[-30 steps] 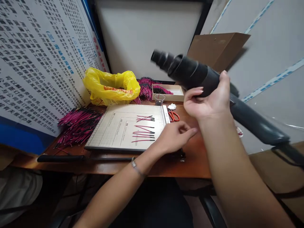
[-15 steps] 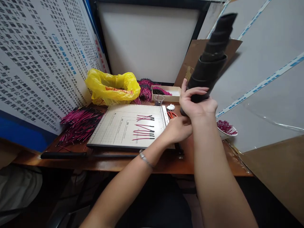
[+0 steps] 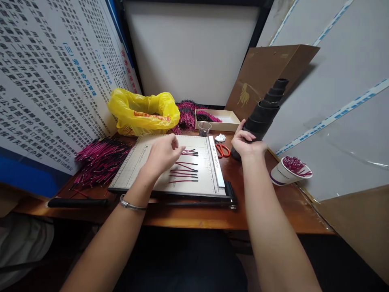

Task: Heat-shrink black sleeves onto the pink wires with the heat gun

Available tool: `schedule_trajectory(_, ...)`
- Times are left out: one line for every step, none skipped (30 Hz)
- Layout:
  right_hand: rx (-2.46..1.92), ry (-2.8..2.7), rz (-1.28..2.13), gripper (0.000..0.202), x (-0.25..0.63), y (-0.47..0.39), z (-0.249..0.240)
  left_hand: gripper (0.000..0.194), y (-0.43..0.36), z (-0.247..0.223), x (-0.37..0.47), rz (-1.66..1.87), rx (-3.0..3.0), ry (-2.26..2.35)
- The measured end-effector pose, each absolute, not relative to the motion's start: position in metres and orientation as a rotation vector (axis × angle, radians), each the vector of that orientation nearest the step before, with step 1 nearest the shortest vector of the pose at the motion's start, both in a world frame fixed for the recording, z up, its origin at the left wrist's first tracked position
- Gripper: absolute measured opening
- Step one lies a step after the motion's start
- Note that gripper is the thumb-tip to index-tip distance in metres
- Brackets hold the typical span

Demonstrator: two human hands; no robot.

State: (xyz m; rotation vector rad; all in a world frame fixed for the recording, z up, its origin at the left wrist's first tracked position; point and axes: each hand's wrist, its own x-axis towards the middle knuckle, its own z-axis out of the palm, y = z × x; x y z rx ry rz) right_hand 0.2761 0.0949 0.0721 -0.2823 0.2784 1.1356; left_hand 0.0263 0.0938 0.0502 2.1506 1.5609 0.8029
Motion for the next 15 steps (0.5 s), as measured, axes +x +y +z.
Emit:
schedule_trajectory(-0.303,0.257,1.131,0.044,0.275,0.094,0.072,0.012,0.099,0.05,0.03,0.74,2.199,1.54)
schedule_trajectory(-0.325,0.233,1.124,0.045,0.275,0.093,0.072,0.014,0.105,0.05,0.033,0.669,2.245,1.514)
schedule_trajectory(-0.347,0.206,1.117,0.047,0.275,0.092,0.072,0.021,0.11,0.049,0.036,0.594,2.286,1.489)
schedule_trajectory(-0.371,0.177,1.108,0.05,0.275,0.091,0.072,0.026,0.116,0.049,0.039,0.516,2.322,1.466)
schedule_trajectory(-0.398,0.147,1.099,0.055,0.275,0.09,0.072,0.028,0.121,0.049,0.041,0.44,2.351,1.445)
schedule_trajectory(-0.43,0.115,1.092,0.059,0.274,0.09,0.072,0.028,0.125,0.05,0.043,0.37,2.376,1.425)
schedule_trajectory(-0.467,0.082,1.085,0.062,0.274,0.088,0.072,0.028,0.128,0.05,0.044,0.31,2.395,1.406)
schedule_trajectory(-0.507,0.046,1.081,0.065,0.272,0.087,0.072,0.029,0.131,0.05,0.044,0.26,2.409,1.388)
schedule_trajectory(-0.551,0.008,1.08,0.066,0.27,0.084,0.072,0.029,0.133,0.05,0.044,0.222,2.418,1.373)
schedule_trajectory(-0.596,-0.029,1.084,0.067,0.267,0.079,0.071,0.028,0.134,0.05,0.043,0.195,2.422,1.36)
schedule_trajectory(-0.648,-0.074,1.095,0.067,0.264,0.074,0.07,0.026,0.133,0.05,0.042,0.176,2.422,1.35)
schedule_trajectory(-0.706,-0.124,1.111,0.064,0.26,0.066,0.068,0.024,0.132,0.049,0.04,0.163,2.42,1.342)
schedule_trajectory(-0.772,-0.172,1.127,0.06,0.255,0.057,0.066,0.023,0.131,0.048,0.038,0.157,2.415,1.336)
schedule_trajectory(-0.883,-0.27,1.142,0.056,0.25,0.047,0.063,0.023,0.128,0.046,0.036,0.155,2.408,1.332)
schedule_trajectory(-0.996,-0.37,1.137,0.052,0.245,0.036,0.058,0.024,0.124,0.045,0.034,0.157,2.398,1.33)
